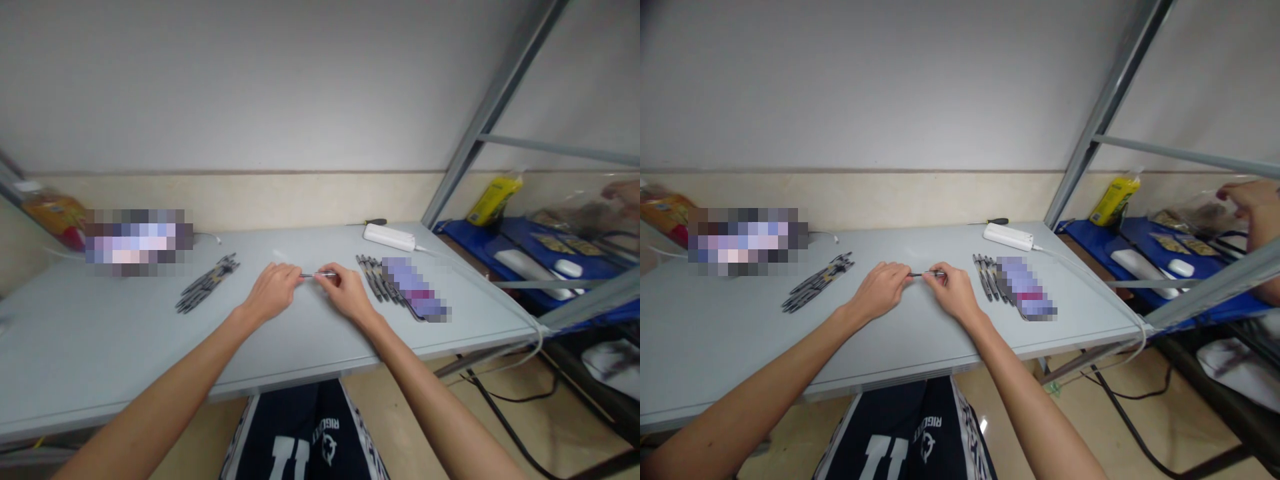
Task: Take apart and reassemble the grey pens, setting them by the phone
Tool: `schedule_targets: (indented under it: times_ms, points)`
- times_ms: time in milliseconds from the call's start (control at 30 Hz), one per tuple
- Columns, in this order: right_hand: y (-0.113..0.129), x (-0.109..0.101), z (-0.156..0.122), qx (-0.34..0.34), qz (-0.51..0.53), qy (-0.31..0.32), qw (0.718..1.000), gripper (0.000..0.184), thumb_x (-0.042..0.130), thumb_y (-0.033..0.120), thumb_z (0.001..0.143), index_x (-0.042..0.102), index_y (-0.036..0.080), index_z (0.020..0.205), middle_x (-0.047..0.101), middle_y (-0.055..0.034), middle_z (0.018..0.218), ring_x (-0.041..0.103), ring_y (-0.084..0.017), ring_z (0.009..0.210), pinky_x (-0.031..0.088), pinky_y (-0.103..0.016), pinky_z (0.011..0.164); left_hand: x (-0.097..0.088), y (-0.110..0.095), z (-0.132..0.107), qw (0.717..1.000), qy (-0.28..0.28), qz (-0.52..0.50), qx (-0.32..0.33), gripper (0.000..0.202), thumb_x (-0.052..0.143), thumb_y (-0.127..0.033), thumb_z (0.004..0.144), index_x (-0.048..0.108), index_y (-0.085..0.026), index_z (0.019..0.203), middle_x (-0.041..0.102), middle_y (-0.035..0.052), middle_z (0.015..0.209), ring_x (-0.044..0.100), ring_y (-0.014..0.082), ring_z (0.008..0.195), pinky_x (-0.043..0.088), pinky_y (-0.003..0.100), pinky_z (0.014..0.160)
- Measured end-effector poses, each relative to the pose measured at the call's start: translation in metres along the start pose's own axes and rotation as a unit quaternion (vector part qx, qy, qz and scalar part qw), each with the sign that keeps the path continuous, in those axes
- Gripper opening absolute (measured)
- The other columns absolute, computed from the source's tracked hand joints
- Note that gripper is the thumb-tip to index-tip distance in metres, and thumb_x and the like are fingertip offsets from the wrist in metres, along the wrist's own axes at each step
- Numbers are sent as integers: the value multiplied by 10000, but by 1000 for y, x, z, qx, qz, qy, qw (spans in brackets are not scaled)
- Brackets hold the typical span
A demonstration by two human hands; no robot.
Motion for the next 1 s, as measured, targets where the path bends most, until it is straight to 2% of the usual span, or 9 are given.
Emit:
schedule_targets:
  times_ms: [67,133,267,367,500,633,767,900,1000]
  points:
    - [13,1,-4,-90,-69,-17,993,247,582,353,800,637,168,953,599,-38,743,509,-145,646,376,-255,635,9,8,-1,997,38,-65,-31,218,343,-241,916,517,-165,809,604,47,749,540,180,702,336,302,645]
    - [18,2,-7,-139,-109,-16,984,212,546,331,836,633,177,952,600,-64,819,521,-160,716,382,-262,682,16,12,-3,987,68,-140,-48,246,314,-260,922,514,-170,810,602,37,743,540,170,690,347,284,634]
    - [20,1,-9,-164,-140,2,976,212,512,348,862,632,175,887,588,-52,739,510,-160,696,367,-259,669,24,15,-5,955,114,-268,-58,335,279,-340,926,504,-183,735,537,-10,624,485,134,589,334,248,575]
    - [19,4,-10,-154,-148,31,976,234,527,372,847,635,171,792,544,-21,615,481,-141,610,334,-243,601,25,13,-6,945,133,-295,-46,335,295,-331,917,495,-184,691,497,-26,584,450,121,558,316,236,556]
    - [19,5,-9,-125,-118,58,983,294,510,386,848,636,153,720,497,4,546,434,-109,530,288,-230,543,20,11,-5,962,111,-248,-33,266,335,-270,901,516,-184,726,551,0,635,486,140,607,320,248,586]
    - [17,3,-8,-67,-58,64,994,355,505,421,834,630,140,657,394,39,477,357,-84,467,244,-221,489,8,6,-2,986,50,-160,-2,216,365,-229,894,528,-175,762,596,32,703,527,169,692,323,281,652]
    - [10,4,-7,-16,-2,78,997,384,507,457,815,637,130,660,313,55,469,286,-74,447,202,-219,449,-6,1,-1,997,-5,-74,31,225,377,-196,894,520,-165,723,580,30,663,517,168,669,290,303,637]
    - [7,5,-4,-9,47,89,995,390,520,455,798,645,121,639,408,37,501,318,-80,489,214,-223,464,-16,-6,-2,996,-55,-12,62,251,368,-201,906,521,-160,711,567,30,657,495,165,661,269,315,627]
    - [5,6,-3,15,90,102,991,381,541,453,774,648,118,626,468,25,511,346,-83,495,231,-223,470,-17,-8,-3,995,-66,3,70,260,361,-211,912,528,-158,720,561,36,659,488,169,672,269,320,634]
Point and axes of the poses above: each hand's wrist, its own z-axis towards the middle knuckle, its own x-axis out of the palm, y = z × x, the point moved 8 cm from there along z, towards the middle knuckle
